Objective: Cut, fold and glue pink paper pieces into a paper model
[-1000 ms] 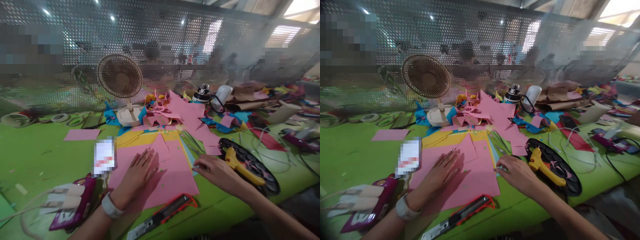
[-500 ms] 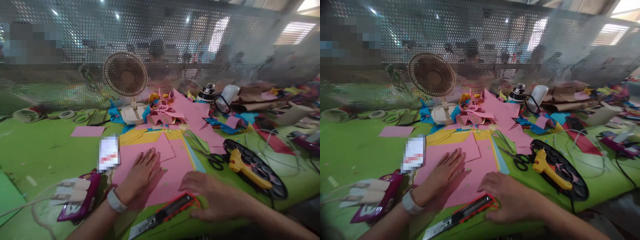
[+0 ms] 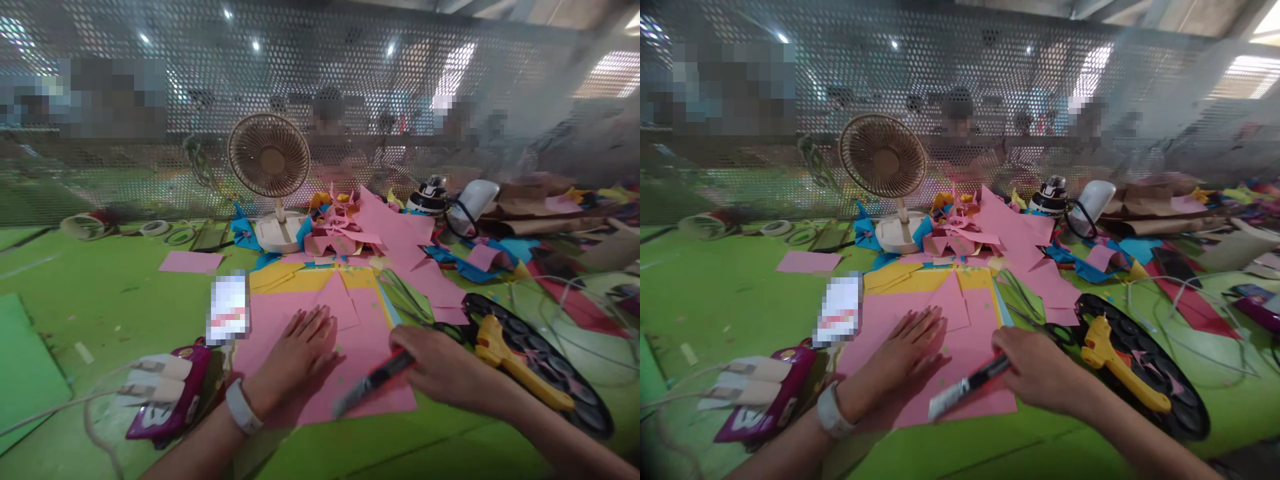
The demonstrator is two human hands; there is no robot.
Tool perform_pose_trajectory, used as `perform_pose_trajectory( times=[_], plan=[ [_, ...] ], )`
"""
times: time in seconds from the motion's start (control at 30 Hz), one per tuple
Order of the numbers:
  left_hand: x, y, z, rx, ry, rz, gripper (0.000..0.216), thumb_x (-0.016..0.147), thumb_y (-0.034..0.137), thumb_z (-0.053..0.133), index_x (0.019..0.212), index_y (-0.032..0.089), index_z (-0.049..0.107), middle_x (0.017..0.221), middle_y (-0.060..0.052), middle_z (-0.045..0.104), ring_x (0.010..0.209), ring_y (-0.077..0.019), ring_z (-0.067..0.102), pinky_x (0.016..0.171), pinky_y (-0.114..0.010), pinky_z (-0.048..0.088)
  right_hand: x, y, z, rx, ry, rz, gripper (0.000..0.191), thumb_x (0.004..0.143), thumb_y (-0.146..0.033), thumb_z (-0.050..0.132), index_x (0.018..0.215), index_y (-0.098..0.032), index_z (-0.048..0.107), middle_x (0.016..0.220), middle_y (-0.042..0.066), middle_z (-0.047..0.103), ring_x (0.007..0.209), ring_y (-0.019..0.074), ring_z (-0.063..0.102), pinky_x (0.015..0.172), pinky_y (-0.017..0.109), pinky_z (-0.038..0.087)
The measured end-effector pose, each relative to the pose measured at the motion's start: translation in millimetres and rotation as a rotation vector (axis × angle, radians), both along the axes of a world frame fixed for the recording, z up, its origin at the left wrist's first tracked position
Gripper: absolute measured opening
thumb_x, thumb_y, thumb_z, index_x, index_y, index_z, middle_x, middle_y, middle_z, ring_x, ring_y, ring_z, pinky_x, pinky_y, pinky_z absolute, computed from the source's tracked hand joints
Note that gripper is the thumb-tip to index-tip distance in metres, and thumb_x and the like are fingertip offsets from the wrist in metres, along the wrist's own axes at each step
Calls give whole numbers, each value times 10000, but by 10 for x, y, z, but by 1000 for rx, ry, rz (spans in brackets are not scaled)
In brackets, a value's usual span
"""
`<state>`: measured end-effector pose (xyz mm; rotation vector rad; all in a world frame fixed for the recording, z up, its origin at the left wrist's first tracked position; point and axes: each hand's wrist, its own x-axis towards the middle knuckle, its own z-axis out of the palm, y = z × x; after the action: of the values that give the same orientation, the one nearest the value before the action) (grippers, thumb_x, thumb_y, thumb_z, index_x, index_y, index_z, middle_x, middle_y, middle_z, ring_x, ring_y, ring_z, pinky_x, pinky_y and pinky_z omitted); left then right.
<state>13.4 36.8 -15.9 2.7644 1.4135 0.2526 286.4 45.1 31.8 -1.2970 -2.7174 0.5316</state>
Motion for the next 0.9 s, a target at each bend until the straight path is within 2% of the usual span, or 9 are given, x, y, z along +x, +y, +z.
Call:
perform_pose_trajectory(
  times=[0.07, 0.13, 0.2, 0.33, 0.43, 0.53, 0.9],
  plan=[
    [10, -17, 22, -27, -9, 6, 572, 913, 525, 269, 1398, 223, 250, 1471, -59, 243, 1357, -199, 177, 1106, -412, 165, 82, 210, -47, 59, 117, -112, 221, 730, -97, 444, 906, -201, 527, 865, 31, 579, 813, 182, 544, 726, 288, 403],
    [12, -32, 45, -55, -14, 7, 588, 908, 540, 266, 1409, 236, 217, 1474, -53, 233, 1359, -194, 170, 1107, -415, 159, 136, 411, -124, 113, 187, -201, 210, 773, -180, 479, 974, -205, 533, 917, 44, 586, 846, 193, 556, 741, 294, 412],
    [2, -41, 65, -75, -15, 4, 601, 902, 553, 265, 1416, 250, 188, 1477, -46, 223, 1360, -196, 163, 1107, -421, 156, 155, 559, -225, 152, 183, -274, 175, 832, -308, 472, 955, -208, 548, 901, 51, 590, 835, 204, 569, 718, 300, 422],
    [-33, -41, 105, -104, -1, -10, 592, 907, 548, 251, 1421, 268, 161, 1485, -30, 193, 1364, -189, 148, 1109, -417, 143, 127, 665, -413, 304, 58, -401, 292, 866, -453, 428, 959, -216, 570, 855, 57, 585, 793, 220, 581, 669, 310, 419],
    [-40, -37, 136, -112, 8, -16, 585, 907, 551, 243, 1420, 282, 158, 1491, -11, 168, 1366, -182, 137, 1115, -409, 127, 115, 660, -478, 346, -21, -397, 332, 879, -477, 399, 1004, -219, 566, 854, 57, 574, 802, 222, 577, 659, 305, 410],
    [-31, -45, 154, -108, 8, -8, 612, 892, 577, 254, 1422, 290, 148, 1497, -3, 135, 1370, -196, 115, 1117, -420, 110, 131, 660, -499, 341, -54, -397, 338, 889, -479, 374, 961, -212, 570, 841, 56, 562, 802, 220, 572, 654, 302, 403],
    [-43, -121, 118, -96, -24, -44, 728, 844, 641, 291, 1433, 283, 56, 1500, -43, 84, 1370, -246, 96, 1105, -470, 91, 235, 677, -464, 328, -23, -377, 342, 849, -508, 431, 932, -220, 597, 833, 47, 557, 805, 213, 570, 654, 289, 398]
  ],
)
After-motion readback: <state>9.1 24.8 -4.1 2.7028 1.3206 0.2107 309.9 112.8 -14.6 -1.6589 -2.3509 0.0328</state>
